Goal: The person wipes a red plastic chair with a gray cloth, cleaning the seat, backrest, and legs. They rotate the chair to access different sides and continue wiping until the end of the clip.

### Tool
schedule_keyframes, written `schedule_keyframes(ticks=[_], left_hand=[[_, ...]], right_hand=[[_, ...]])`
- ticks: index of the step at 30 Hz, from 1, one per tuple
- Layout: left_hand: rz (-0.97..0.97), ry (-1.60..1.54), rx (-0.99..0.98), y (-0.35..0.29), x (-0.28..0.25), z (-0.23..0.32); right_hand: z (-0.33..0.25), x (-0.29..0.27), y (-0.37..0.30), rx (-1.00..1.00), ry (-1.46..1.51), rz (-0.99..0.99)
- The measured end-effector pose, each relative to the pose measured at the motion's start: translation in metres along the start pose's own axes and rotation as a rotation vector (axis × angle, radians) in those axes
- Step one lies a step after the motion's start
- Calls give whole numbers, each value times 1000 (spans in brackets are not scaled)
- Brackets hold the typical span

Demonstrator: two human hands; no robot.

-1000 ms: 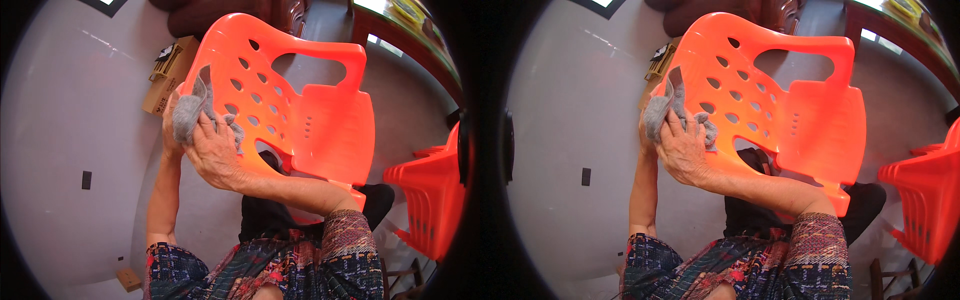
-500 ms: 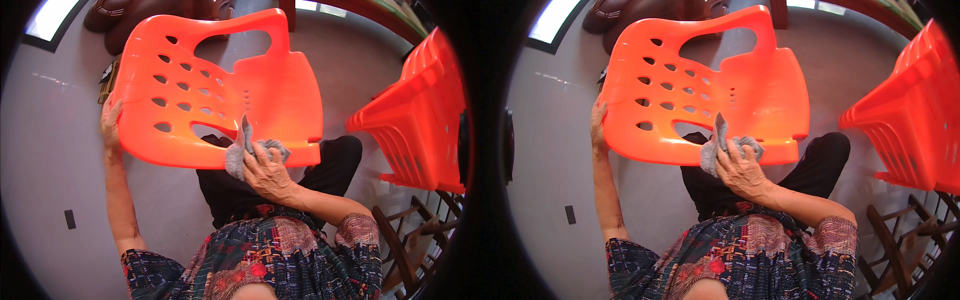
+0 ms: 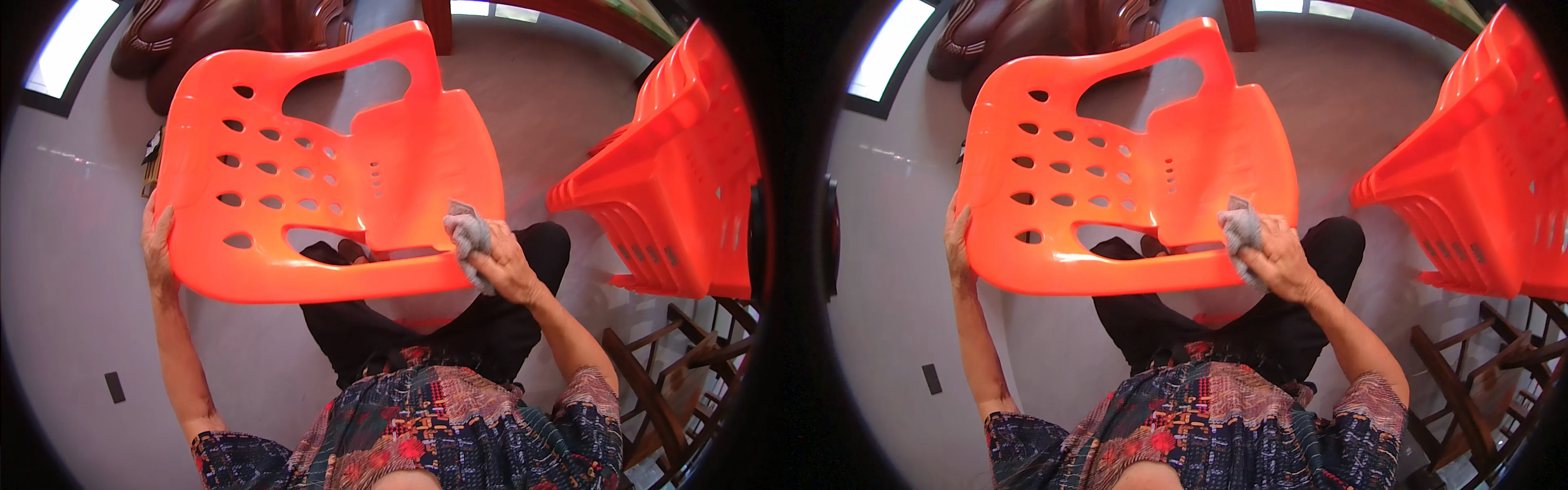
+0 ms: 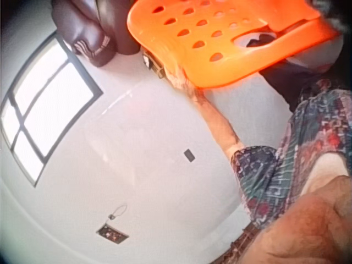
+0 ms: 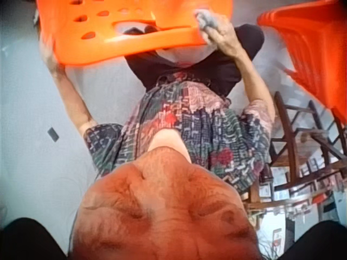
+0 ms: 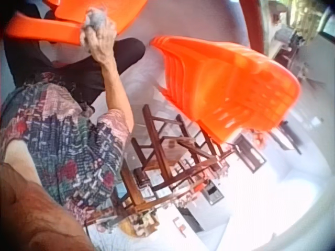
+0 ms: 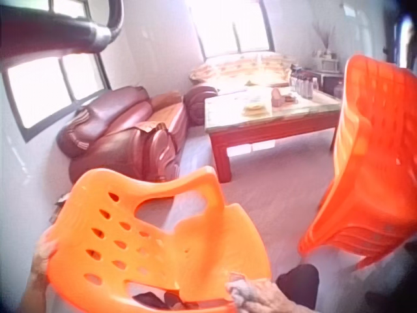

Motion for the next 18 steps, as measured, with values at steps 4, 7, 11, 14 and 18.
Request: schedule_keyframes(ticks=[4, 7, 11, 14, 18], left_hand=[[68, 147, 46, 0, -18, -2], [83, 367, -66, 2, -13, 13], [39, 597, -66, 6, -6, 27], [28, 563, -106, 7, 7, 28], [80, 299, -150, 7, 5, 26]], right_hand=[[76, 6, 27, 143, 53, -88], [133, 22, 54, 29, -519, -29], [154, 45, 101, -381, -1094, 179], [172, 54, 141, -354, -1124, 207], [184, 51, 204, -208, -1134, 344]])
Point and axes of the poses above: each hand's wrist, its own y-axis towards the middle knuckle, its own x-axis out of the palm, z = x × y, the point moved 2 cm from there along y, towards the middle knuckle, and after that the axes turned 1 degree about -y, right-handed, at the moved point
